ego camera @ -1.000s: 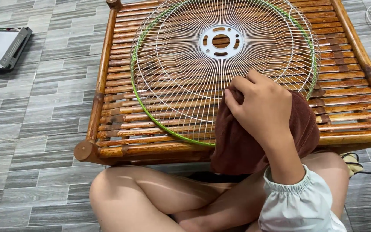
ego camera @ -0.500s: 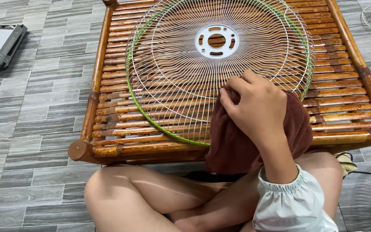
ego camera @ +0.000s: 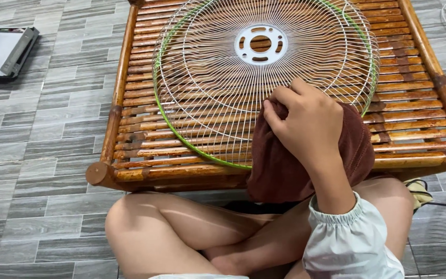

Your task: Cleaning a metal fan grill using a cloth

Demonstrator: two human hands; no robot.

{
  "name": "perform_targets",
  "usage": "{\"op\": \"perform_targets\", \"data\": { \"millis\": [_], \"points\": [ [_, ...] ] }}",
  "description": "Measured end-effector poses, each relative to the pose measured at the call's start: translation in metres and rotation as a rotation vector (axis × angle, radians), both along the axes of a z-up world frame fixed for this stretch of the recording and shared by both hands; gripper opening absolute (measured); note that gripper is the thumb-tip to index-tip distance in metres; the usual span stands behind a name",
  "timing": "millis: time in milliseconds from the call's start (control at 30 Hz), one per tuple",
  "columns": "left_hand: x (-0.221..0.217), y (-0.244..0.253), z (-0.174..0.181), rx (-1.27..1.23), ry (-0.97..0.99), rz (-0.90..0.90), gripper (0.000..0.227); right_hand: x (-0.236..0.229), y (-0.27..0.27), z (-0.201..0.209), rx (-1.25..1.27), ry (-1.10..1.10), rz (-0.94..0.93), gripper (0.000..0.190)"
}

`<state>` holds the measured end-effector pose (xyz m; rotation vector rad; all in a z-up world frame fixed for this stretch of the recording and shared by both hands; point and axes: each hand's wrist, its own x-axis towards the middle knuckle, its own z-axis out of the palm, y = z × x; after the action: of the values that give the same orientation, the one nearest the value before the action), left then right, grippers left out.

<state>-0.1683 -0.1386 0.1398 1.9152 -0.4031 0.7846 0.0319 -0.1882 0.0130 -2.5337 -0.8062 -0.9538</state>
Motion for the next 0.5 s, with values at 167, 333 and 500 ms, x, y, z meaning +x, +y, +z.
{"op": "perform_targets", "data": {
  "millis": [167, 333, 500],
  "points": [
    [0.011, 0.012, -0.013, 0.073, -0.047, 0.021, 0.020, 0.011, -0.006, -0.012, -0.006, 0.085, 0.014, 0.016],
    [0.048, 0.039, -0.047, 0.146, -0.094, 0.035, 0.019, 0.004, -0.004, -0.008, -0.005, 0.049, 0.021, 0.015],
    [0.130, 0.085, -0.125, 0.402, -0.015, 0.474, 0.032, 0.000, -0.003, 0.001, -0.066, -0.012, 0.016, 0.017]
  ]
}}
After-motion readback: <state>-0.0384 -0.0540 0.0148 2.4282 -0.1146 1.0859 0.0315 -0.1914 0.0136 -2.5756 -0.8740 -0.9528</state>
